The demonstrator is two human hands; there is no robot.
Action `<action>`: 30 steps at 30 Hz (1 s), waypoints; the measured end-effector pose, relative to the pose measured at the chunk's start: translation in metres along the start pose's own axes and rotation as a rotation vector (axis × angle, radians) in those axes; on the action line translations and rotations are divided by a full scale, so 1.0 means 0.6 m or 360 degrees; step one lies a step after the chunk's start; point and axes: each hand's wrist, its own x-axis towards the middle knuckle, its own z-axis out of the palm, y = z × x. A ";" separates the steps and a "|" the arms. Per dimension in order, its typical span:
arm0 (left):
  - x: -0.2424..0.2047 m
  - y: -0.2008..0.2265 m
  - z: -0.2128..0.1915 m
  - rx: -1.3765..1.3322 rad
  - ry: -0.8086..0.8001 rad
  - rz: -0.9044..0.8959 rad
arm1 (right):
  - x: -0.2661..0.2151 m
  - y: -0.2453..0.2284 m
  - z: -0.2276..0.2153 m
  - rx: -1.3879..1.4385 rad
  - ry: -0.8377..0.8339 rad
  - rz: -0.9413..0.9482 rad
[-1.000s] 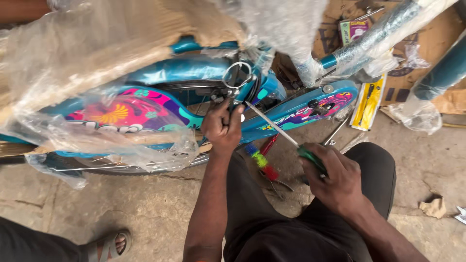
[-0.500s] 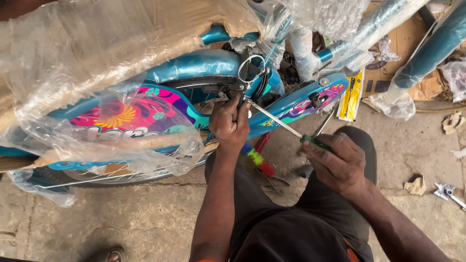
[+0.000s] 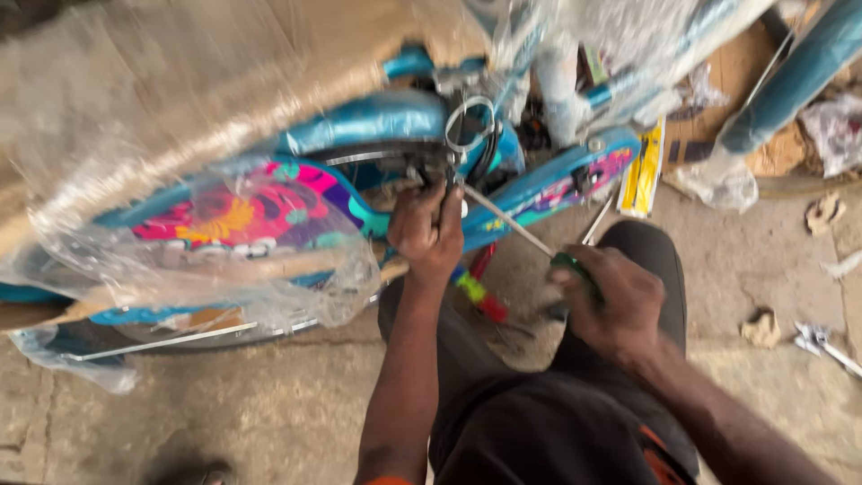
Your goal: The person assembles a bicycle by tightening bolts on the front fork and installing a black plastic chain guard. They use a wrench and a screwdriver to secure the components.
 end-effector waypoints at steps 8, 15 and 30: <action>-0.002 0.013 -0.014 0.0181 -0.0136 -0.0203 | -0.006 0.030 0.006 0.1764 -0.0199 0.1736; -0.170 0.037 -0.079 -0.0688 0.0597 -0.1052 | -0.015 0.033 0.007 0.1560 -0.0224 0.1738; -0.221 0.080 -0.091 -0.1356 -0.0022 -0.1793 | 0.002 0.028 0.001 0.1581 -0.0255 0.1666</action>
